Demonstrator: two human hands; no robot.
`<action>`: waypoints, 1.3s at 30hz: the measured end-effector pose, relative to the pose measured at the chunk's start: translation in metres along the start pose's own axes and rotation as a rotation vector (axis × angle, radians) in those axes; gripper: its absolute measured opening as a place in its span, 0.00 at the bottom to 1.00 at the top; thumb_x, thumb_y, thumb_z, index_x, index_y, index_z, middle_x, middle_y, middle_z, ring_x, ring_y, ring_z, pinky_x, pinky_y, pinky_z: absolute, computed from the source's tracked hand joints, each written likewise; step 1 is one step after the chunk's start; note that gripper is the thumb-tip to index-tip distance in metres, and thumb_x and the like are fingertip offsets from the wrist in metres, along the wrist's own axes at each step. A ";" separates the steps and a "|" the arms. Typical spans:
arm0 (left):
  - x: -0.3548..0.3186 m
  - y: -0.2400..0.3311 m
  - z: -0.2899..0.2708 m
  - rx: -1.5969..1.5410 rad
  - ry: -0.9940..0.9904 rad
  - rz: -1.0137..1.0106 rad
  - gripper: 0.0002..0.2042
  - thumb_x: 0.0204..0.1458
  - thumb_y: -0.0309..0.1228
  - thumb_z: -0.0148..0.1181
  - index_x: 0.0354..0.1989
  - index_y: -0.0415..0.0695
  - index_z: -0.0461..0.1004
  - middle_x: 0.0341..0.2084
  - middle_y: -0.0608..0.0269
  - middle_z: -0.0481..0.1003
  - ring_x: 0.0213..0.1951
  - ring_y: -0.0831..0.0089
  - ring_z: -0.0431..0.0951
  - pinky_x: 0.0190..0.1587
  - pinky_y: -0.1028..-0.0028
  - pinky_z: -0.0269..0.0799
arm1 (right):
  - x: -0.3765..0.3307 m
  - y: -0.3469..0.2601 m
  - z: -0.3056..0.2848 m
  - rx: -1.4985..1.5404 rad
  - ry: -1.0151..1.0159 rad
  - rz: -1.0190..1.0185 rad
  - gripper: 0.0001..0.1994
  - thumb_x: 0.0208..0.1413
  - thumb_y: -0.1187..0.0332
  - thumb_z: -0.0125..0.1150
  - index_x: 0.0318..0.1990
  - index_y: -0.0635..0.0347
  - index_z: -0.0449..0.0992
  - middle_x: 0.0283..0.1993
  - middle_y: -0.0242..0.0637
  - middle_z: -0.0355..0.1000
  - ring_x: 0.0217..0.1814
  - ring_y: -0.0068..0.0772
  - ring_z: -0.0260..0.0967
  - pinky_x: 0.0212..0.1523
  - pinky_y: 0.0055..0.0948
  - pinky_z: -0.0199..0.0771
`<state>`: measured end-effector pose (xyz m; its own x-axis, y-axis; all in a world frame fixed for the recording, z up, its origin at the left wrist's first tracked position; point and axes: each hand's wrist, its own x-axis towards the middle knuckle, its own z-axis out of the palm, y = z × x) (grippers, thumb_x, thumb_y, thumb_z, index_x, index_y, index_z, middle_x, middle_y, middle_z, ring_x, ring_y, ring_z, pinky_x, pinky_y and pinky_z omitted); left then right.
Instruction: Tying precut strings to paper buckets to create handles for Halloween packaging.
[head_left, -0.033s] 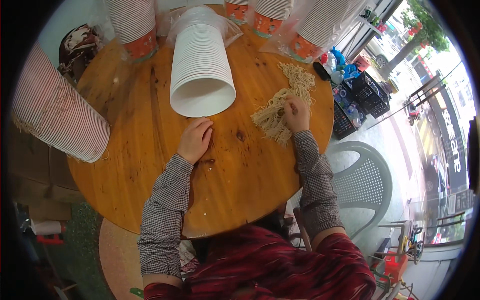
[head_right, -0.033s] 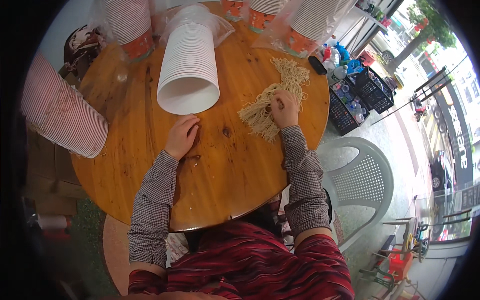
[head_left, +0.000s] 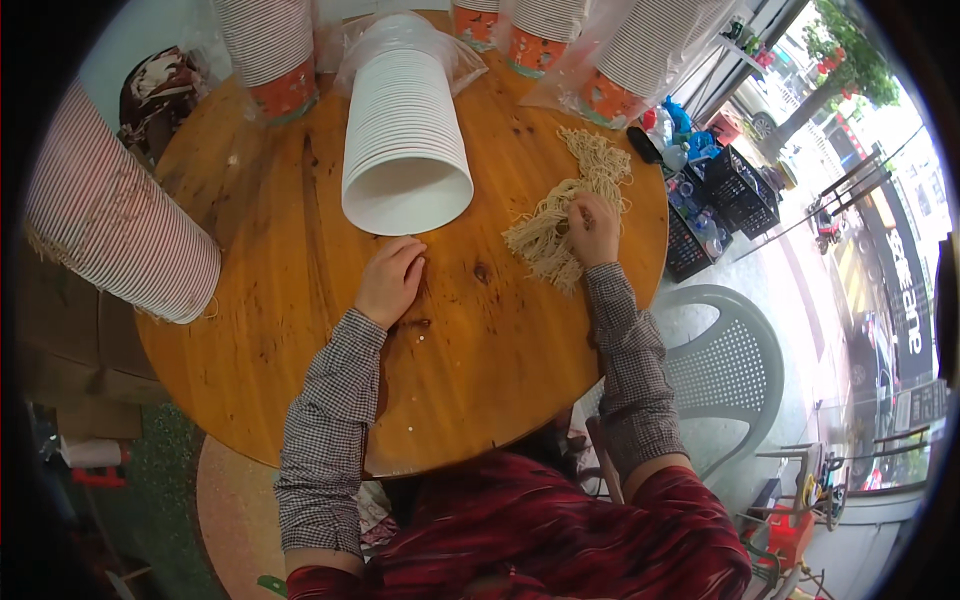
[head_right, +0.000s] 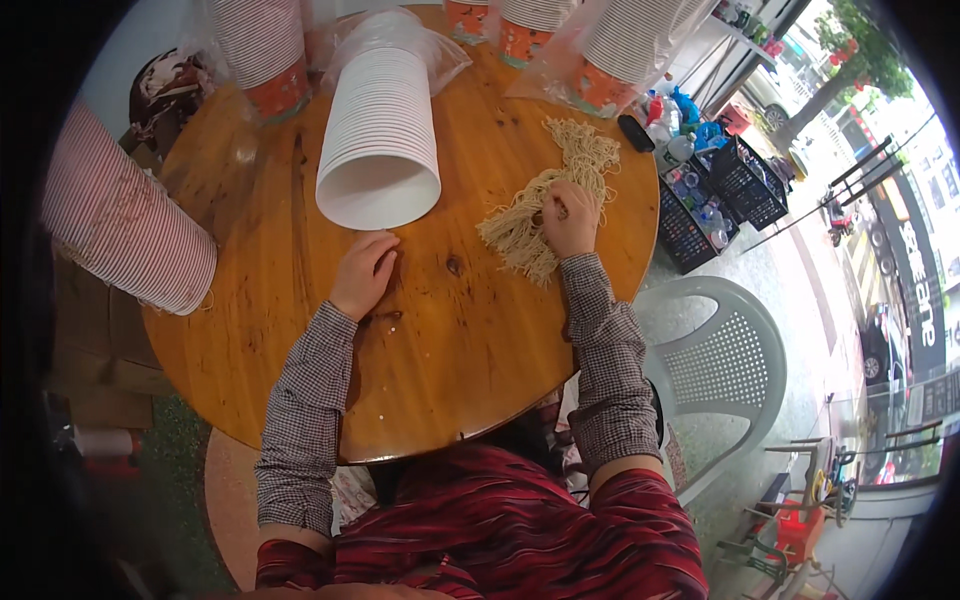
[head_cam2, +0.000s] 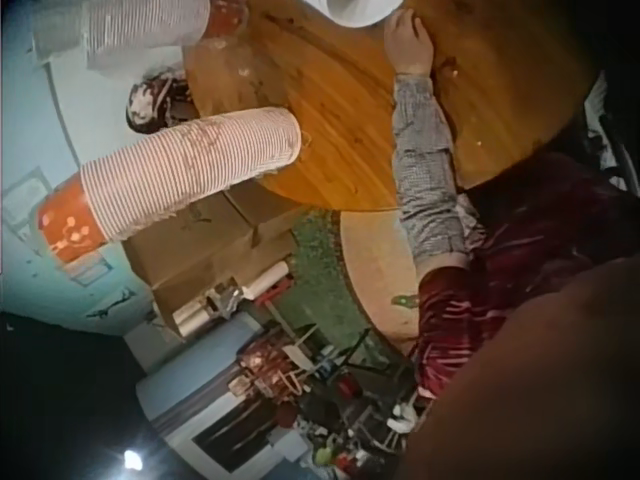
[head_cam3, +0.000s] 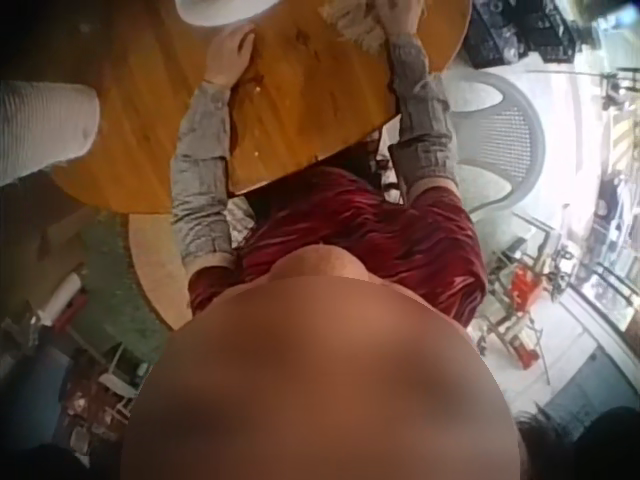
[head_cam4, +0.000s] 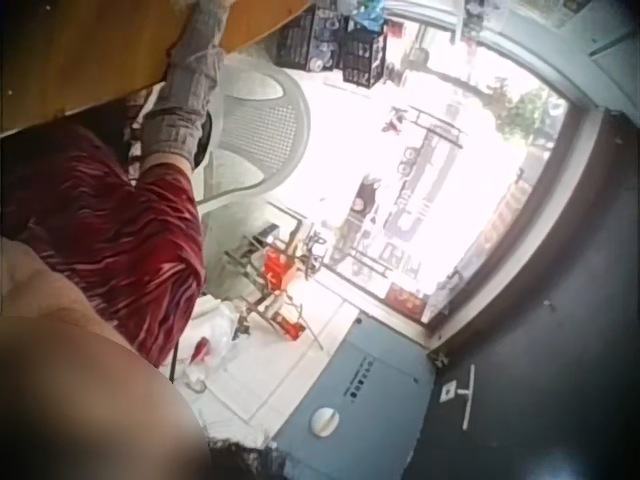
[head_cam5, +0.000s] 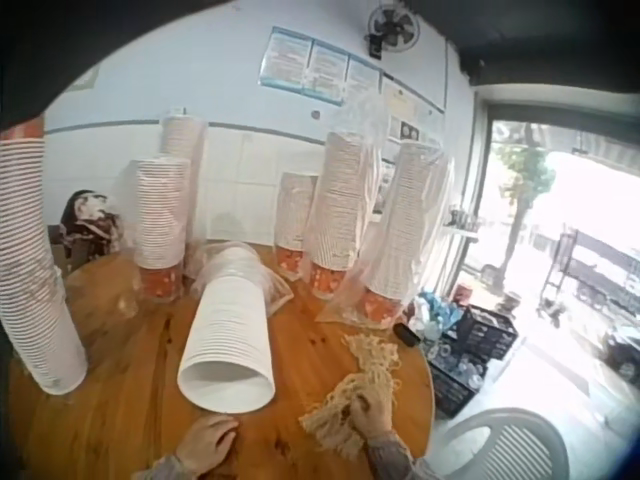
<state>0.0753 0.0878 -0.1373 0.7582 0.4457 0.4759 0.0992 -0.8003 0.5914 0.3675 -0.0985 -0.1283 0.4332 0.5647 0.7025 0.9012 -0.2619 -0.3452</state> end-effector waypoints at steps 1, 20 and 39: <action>-0.001 0.001 -0.001 -0.003 0.004 0.004 0.10 0.52 0.25 0.54 0.41 0.34 0.73 0.43 0.52 0.73 0.45 0.55 0.73 0.48 0.66 0.71 | 0.003 -0.006 0.001 -0.022 0.101 -0.062 0.06 0.54 0.70 0.58 0.34 0.63 0.75 0.41 0.38 0.74 0.43 0.38 0.70 0.47 0.36 0.69; -0.007 0.008 0.000 0.047 0.018 -0.026 0.08 0.50 0.24 0.56 0.39 0.36 0.74 0.40 0.53 0.75 0.42 0.55 0.74 0.45 0.66 0.71 | 0.022 -0.021 0.039 0.263 -0.461 0.199 0.07 0.52 0.72 0.58 0.37 0.66 0.77 0.37 0.47 0.71 0.39 0.46 0.70 0.41 0.39 0.70; -0.005 0.024 0.006 0.011 0.046 -0.032 0.08 0.52 0.25 0.55 0.40 0.36 0.74 0.37 0.52 0.76 0.40 0.55 0.75 0.44 0.66 0.72 | 0.035 -0.020 0.015 0.859 -0.350 0.603 0.07 0.57 0.70 0.57 0.37 0.66 0.74 0.33 0.30 0.74 0.31 0.18 0.69 0.33 0.18 0.69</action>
<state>0.0780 0.0636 -0.1295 0.7241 0.4891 0.4862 0.1305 -0.7894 0.5999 0.3639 -0.0617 -0.1064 0.6493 0.7532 0.1053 0.1770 -0.0150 -0.9841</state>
